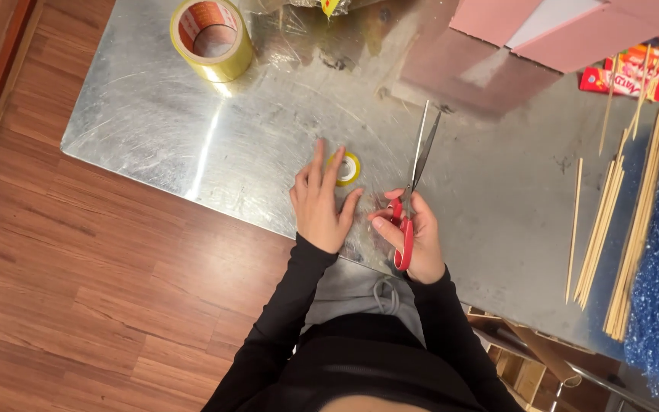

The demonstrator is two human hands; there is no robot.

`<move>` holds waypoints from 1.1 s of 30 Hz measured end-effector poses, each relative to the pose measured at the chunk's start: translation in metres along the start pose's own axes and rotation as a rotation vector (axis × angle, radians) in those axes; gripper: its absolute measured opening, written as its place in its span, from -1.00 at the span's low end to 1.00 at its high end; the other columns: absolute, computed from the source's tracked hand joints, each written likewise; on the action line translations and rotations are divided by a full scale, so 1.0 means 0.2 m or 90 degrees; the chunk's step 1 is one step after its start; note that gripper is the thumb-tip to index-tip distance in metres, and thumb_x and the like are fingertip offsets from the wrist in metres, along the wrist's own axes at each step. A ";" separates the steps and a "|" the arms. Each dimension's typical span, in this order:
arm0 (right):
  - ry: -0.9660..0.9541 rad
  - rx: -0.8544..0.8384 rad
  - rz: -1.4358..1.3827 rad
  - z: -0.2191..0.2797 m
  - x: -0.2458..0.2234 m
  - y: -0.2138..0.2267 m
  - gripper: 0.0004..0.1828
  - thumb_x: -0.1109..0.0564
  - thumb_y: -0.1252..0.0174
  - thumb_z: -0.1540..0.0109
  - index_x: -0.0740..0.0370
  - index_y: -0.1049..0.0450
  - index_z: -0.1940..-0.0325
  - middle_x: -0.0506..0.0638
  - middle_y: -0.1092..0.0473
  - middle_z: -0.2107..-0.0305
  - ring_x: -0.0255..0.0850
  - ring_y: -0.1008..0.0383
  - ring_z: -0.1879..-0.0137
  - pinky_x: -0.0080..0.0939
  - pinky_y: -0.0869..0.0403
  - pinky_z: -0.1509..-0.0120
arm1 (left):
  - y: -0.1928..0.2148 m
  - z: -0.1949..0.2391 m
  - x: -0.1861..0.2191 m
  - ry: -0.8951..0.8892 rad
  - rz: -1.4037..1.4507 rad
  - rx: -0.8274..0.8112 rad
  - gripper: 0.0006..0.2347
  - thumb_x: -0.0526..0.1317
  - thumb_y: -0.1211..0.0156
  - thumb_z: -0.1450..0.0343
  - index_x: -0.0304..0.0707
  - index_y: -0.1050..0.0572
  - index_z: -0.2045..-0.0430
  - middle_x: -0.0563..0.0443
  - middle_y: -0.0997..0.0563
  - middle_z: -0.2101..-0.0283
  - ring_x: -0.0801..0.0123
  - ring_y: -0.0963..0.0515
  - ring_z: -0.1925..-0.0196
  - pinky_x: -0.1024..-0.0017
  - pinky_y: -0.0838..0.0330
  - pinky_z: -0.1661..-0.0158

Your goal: The person is using scissors to cut several small strips of yellow tape from a roll, likely in preparation for gift wrapping or assembly.

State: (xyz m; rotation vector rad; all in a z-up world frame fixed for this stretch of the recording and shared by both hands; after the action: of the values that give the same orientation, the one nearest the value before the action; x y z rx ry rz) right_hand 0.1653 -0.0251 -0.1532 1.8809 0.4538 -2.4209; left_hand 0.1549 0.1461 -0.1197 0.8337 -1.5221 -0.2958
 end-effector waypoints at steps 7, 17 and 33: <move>0.003 0.035 -0.009 0.18 0.05 0.11 -0.50 0.28 -0.34 -0.20 0.32 -0.33 -0.17 0.22 -0.52 0.28 -0.15 -0.60 0.09 -0.22 -0.54 -0.09 | -0.04 0.26 0.20 -0.047 0.370 -0.157 -0.67 -0.13 0.17 -0.61 -0.19 -0.43 -0.21 -0.08 -0.51 -0.10 0.03 -0.48 -0.11 0.17 -0.28 -0.19; -0.040 -0.005 -0.003 0.66 0.13 0.12 -0.57 0.28 -0.33 -0.19 0.29 -0.34 -0.09 0.15 -0.51 0.32 -0.18 -0.62 0.10 -0.37 -0.55 0.13 | 0.07 0.72 0.21 -0.008 0.468 -0.142 -0.89 -0.28 -0.20 -0.48 -0.20 -0.65 0.21 0.04 -0.60 0.34 0.27 -0.62 0.21 0.30 -0.50 0.05; 0.008 -0.028 0.212 0.85 0.10 0.25 -0.57 0.21 -0.42 -0.16 0.24 -0.41 -0.04 0.16 -0.57 0.48 -0.34 -0.48 0.40 -0.39 -0.46 0.27 | -0.04 0.79 0.08 0.000 0.283 -0.003 -0.90 -0.24 -0.29 -0.46 -0.05 -0.68 0.21 -0.04 -0.60 0.44 0.18 -0.61 0.41 0.32 -0.52 0.28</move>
State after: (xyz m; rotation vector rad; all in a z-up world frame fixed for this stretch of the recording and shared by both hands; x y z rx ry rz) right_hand 0.0114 -0.1123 -0.1446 1.7876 0.1742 -2.1663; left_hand 0.0095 0.0846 -0.1371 0.4713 -1.6582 0.0284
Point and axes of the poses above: each hand's wrist, its own z-axis away from the middle knuckle, its own y-axis out of the back of the hand, x = y × z, the point moved 9 cm from there along -z, towards the middle knuckle
